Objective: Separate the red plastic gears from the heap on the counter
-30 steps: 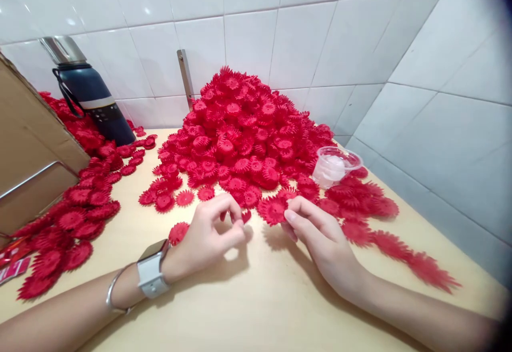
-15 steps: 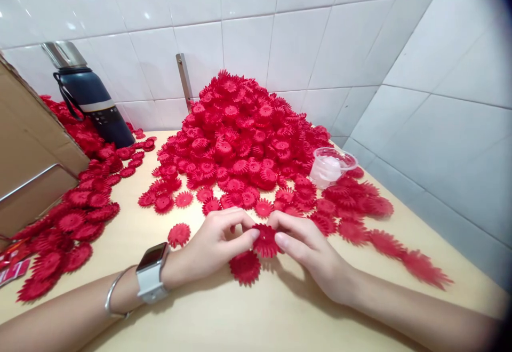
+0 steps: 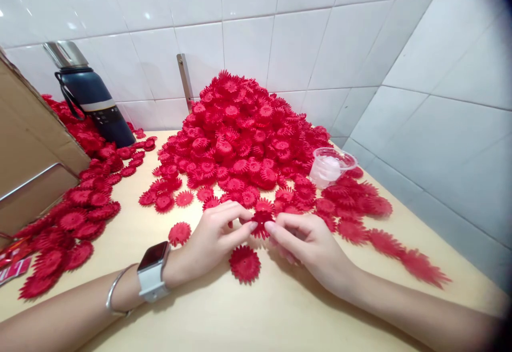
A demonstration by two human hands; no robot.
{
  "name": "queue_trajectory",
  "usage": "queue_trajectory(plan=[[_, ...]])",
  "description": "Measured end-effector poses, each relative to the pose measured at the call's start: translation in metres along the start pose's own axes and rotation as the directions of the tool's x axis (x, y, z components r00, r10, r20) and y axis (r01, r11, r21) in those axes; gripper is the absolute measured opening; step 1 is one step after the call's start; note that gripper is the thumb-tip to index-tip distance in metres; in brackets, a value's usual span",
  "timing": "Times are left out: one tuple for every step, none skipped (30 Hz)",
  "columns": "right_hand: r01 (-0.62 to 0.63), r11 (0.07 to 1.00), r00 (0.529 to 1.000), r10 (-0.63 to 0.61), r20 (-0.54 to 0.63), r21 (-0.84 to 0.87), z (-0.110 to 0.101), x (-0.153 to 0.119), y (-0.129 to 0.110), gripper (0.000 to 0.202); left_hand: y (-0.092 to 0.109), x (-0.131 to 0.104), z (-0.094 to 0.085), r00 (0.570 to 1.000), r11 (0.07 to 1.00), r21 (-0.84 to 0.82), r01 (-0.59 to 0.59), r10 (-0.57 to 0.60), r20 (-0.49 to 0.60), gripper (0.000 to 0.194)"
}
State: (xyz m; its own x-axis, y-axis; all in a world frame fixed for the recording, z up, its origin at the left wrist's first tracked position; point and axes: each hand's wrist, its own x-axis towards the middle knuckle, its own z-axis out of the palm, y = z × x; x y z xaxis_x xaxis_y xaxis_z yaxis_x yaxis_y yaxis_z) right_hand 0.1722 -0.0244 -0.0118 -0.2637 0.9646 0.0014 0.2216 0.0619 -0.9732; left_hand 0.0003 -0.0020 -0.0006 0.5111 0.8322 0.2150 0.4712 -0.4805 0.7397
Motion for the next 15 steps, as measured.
queue_trajectory(plan=[[-0.011,1.0,1.0,0.011,0.019,0.029,-0.0002,-0.0008,-0.0004,0.035,-0.0002,-0.0006,0.0001,1.0,1.0,0.01,-0.015,0.015,-0.003,0.013],[-0.025,0.998,0.999,0.024,0.03,0.05,-0.0004,-0.0013,-0.0006,0.033,-0.0003,-0.0012,0.0,1.0,0.999,0.02,-0.03,0.03,-0.004,0.012],[-0.04,0.997,0.999,0.038,0.034,0.066,-0.0004,-0.0014,-0.0006,0.033,-0.0004,-0.0017,0.0,0.999,0.999,0.032,-0.044,0.045,-0.004,0.011],[-0.055,0.995,0.998,0.052,0.038,0.078,-0.0004,-0.0011,-0.0003,0.032,-0.0005,-0.0022,-0.0002,0.998,0.997,0.046,-0.06,0.06,-0.003,0.01],[-0.067,0.994,0.997,0.063,0.04,0.089,-0.0004,-0.0005,0.0,0.032,-0.0006,-0.0026,-0.0004,0.997,0.995,0.061,-0.077,0.077,0.002,0.01],[-0.079,0.992,0.996,0.075,0.042,0.098,-0.0003,0.0002,0.0004,0.032,-0.0007,-0.0029,-0.0006,0.995,0.992,0.077,-0.095,0.095,0.011,0.01],[-0.09,0.99,0.995,0.086,0.042,0.106,-0.0002,0.0009,0.0008,0.031,-0.0007,-0.003,-0.0009,0.993,0.989,0.092,-0.115,0.114,0.019,0.01],[-0.097,0.989,0.995,0.093,0.041,0.113,0.0,0.0015,0.0011,0.031,-0.0008,-0.0031,-0.0011,0.991,0.985,0.105,-0.134,0.132,0.025,0.011],[-0.101,0.987,0.995,0.097,0.038,0.121,0.0001,0.002,0.0013,0.032,-0.0008,-0.0032,-0.0014,0.988,0.982,0.116,-0.151,0.148,0.032,0.011],[-0.103,0.986,0.994,0.099,0.038,0.129,0.0002,0.0023,0.0014,0.033,-0.0008,-0.0032,-0.0016,0.986,0.978,0.125,-0.166,0.162,0.038,0.011],[-0.105,0.985,0.994,0.1,0.04,0.136,0.0003,0.0025,0.0013,0.034,-0.0008,-0.0032,-0.0019,0.984,0.975,0.132,-0.177,0.173,0.043,0.011],[-0.106,0.984,0.994,0.101,0.045,0.14,0.0003,0.0025,0.0012,0.034,-0.0007,-0.0032,-0.0021,0.983,0.973,0.139,-0.184,0.18,0.045,0.011],[-0.107,0.984,0.994,0.101,0.049,0.144,0.0003,0.0024,0.0011,0.033,-0.0005,-0.0031,-0.0022,0.982,0.971,0.146,-0.187,0.182,0.046,0.012],[-0.106,0.983,0.994,0.099,0.054,0.147,0.0001,0.0023,0.0009,0.032,-0.0004,-0.0031,-0.0024,0.982,0.97,0.156,-0.186,0.181,0.044,0.012],[-0.106,0.983,0.994,0.098,0.058,0.152,0.0,0.0022,0.0008,0.031,-0.0003,-0.0031,-0.0025,0.983,0.969,0.166,-0.183,0.179,0.04,0.012]])
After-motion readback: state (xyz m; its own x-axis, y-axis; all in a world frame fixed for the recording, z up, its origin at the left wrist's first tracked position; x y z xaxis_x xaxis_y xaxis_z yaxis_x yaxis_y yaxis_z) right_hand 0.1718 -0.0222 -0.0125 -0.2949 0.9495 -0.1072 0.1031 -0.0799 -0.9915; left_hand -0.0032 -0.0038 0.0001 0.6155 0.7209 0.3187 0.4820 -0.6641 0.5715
